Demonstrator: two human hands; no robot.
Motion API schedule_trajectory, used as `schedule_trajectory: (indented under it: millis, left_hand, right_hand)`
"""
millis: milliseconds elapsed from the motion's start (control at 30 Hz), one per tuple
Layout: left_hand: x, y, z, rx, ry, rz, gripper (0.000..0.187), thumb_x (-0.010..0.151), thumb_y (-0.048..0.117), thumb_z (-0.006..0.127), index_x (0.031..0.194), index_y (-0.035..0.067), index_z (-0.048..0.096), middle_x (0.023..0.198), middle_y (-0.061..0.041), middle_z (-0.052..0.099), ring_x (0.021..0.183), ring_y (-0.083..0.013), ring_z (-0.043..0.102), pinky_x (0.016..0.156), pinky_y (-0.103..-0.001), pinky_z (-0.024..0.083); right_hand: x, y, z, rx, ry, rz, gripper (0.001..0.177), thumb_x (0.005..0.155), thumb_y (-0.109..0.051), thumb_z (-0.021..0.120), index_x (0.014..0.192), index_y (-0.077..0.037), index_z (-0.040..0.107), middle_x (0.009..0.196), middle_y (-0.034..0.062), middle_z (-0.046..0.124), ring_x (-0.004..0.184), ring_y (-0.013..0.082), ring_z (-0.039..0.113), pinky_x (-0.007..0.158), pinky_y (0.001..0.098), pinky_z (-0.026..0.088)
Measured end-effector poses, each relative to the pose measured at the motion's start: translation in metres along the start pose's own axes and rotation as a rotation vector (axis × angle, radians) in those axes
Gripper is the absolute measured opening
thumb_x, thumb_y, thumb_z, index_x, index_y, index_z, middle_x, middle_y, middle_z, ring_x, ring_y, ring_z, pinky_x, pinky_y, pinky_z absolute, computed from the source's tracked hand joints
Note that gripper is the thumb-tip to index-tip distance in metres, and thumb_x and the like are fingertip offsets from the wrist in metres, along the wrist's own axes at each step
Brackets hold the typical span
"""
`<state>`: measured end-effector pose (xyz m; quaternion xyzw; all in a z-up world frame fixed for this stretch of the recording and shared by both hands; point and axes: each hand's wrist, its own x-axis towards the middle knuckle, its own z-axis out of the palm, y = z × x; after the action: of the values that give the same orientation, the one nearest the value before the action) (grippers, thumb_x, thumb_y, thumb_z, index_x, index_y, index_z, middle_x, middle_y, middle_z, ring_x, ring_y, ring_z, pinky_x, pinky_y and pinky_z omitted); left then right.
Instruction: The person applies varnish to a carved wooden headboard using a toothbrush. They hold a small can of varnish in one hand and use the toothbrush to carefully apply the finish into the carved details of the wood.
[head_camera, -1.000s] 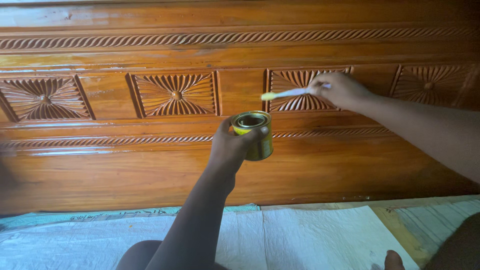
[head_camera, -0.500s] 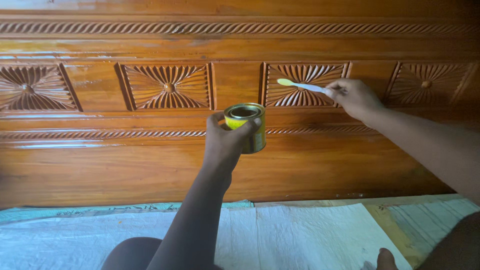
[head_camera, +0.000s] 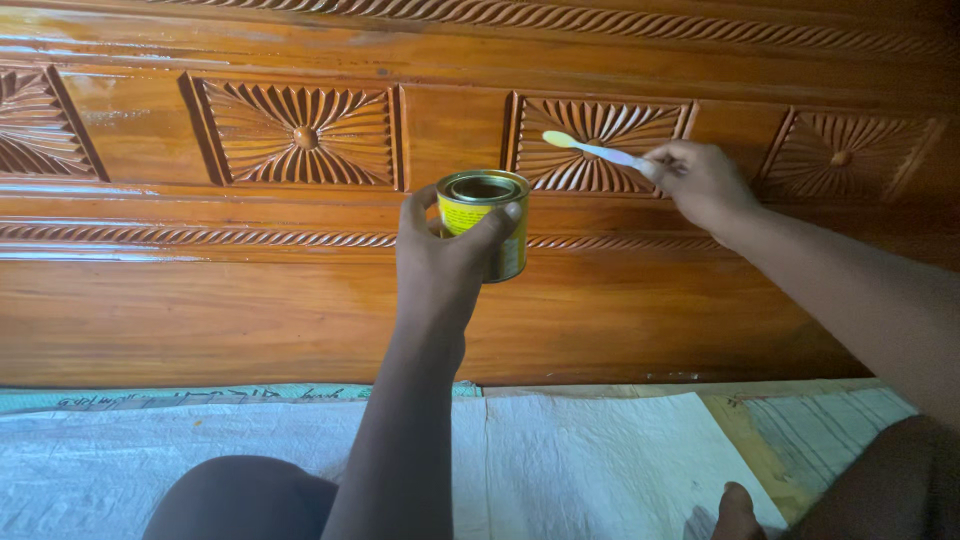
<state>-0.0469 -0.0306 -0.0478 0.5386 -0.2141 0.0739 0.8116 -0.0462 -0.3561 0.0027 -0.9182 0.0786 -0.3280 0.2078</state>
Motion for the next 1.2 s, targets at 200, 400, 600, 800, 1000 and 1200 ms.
schedule_trajectory:
  millis: [200, 400, 600, 800, 1000, 1200]
  left_hand:
    - [-0.011, 0.01, 0.005, -0.011, 0.068, -0.015, 0.089, 0.067, 0.024, 0.087, 0.14, 0.001, 0.042, 0.113, -0.015, 0.073, 0.099, -0.0212, 0.074, 0.08, -0.036, 0.063]
    - [-0.04, 0.013, -0.005, -0.009, 0.046, -0.026, 0.084, 0.068, 0.024, 0.086, 0.139, 0.001, 0.049, 0.113, -0.014, 0.072, 0.1, -0.0219, 0.075, 0.081, -0.036, 0.063]
    - [-0.054, 0.015, -0.008, 0.025, 0.061, -0.133, 0.09, 0.065, 0.022, 0.086, 0.142, 0.004, 0.042, 0.117, -0.014, 0.068, 0.104, -0.0222, 0.072, 0.084, -0.037, 0.061]
    - [-0.06, 0.015, -0.002, 0.022, 0.032, -0.172, 0.09, 0.066, 0.022, 0.086, 0.142, 0.004, 0.041, 0.118, -0.013, 0.068, 0.104, -0.0223, 0.073, 0.083, -0.037, 0.063]
    - [-0.063, 0.011, -0.006, 0.014, 0.039, -0.17, 0.085, 0.069, 0.021, 0.084, 0.142, 0.005, 0.043, 0.116, -0.014, 0.069, 0.103, -0.0216, 0.073, 0.082, -0.037, 0.063]
    - [-0.065, 0.01, -0.006, -0.039, 0.032, -0.175, 0.083, 0.068, 0.02, 0.083, 0.14, 0.005, 0.046, 0.113, -0.012, 0.071, 0.102, -0.0211, 0.073, 0.081, -0.037, 0.063]
  right_hand:
    - [0.009, -0.02, 0.004, 0.066, 0.009, 0.007, 0.028, 0.102, -0.03, 0.063, 0.119, -0.01, 0.07, 0.097, 0.0043, 0.07, 0.081, 0.0187, 0.062, 0.074, 0.0381, 0.052]
    - [0.002, -0.01, -0.01, 0.056, 0.059, 0.001, 0.026, 0.103, -0.03, 0.065, 0.115, -0.008, 0.072, 0.089, 0.0054, 0.066, 0.075, 0.0133, 0.056, 0.068, 0.0335, 0.047]
    - [0.016, -0.02, 0.001, 0.114, -0.022, 0.011, 0.026, 0.104, -0.03, 0.061, 0.116, -0.009, 0.071, 0.083, 0.0065, 0.062, 0.068, 0.0174, 0.051, 0.062, 0.0374, 0.045]
    - [0.016, -0.025, 0.0, 0.145, -0.057, 0.077, 0.025, 0.103, -0.027, 0.061, 0.116, -0.008, 0.07, 0.083, 0.0044, 0.062, 0.069, 0.015, 0.053, 0.063, 0.0356, 0.046]
    - [0.004, -0.002, -0.005, 0.149, -0.026, 0.043, 0.024, 0.103, -0.026, 0.062, 0.114, -0.006, 0.07, 0.084, 0.0046, 0.063, 0.073, 0.0146, 0.054, 0.067, 0.0343, 0.047]
    - [0.025, -0.027, 0.013, 0.177, -0.093, 0.038, 0.022, 0.104, -0.023, 0.061, 0.112, -0.006, 0.071, 0.083, 0.006, 0.062, 0.07, 0.0152, 0.05, 0.065, 0.0352, 0.044]
